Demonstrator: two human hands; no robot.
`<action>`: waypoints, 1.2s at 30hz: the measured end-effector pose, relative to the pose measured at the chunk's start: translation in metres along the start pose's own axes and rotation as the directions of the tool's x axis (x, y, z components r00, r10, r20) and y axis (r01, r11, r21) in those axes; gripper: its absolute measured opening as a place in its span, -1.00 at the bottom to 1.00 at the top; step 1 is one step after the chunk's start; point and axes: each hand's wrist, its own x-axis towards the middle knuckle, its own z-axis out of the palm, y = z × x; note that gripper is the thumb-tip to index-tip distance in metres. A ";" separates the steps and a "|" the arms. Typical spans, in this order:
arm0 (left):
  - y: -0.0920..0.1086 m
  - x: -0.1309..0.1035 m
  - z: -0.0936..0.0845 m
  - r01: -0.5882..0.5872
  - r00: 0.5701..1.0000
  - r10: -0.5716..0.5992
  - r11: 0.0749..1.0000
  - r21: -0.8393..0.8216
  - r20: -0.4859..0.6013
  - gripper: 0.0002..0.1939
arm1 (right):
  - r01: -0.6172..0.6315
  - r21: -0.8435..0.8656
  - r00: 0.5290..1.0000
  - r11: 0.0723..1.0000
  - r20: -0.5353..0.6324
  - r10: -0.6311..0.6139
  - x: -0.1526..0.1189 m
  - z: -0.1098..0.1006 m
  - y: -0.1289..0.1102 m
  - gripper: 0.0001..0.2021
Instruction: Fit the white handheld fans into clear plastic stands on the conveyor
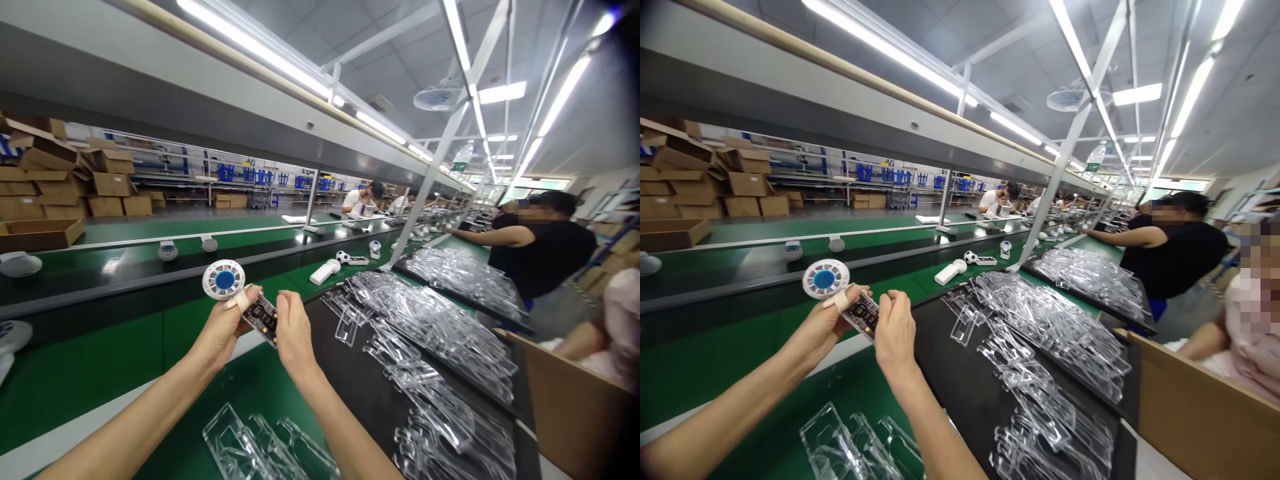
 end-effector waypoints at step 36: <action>-0.003 0.114 -0.099 0.196 0.946 -0.031 0.848 0.493 -0.322 -0.54 | -0.085 -0.730 0.913 0.678 0.215 0.346 -0.020 -0.165 0.129 -0.03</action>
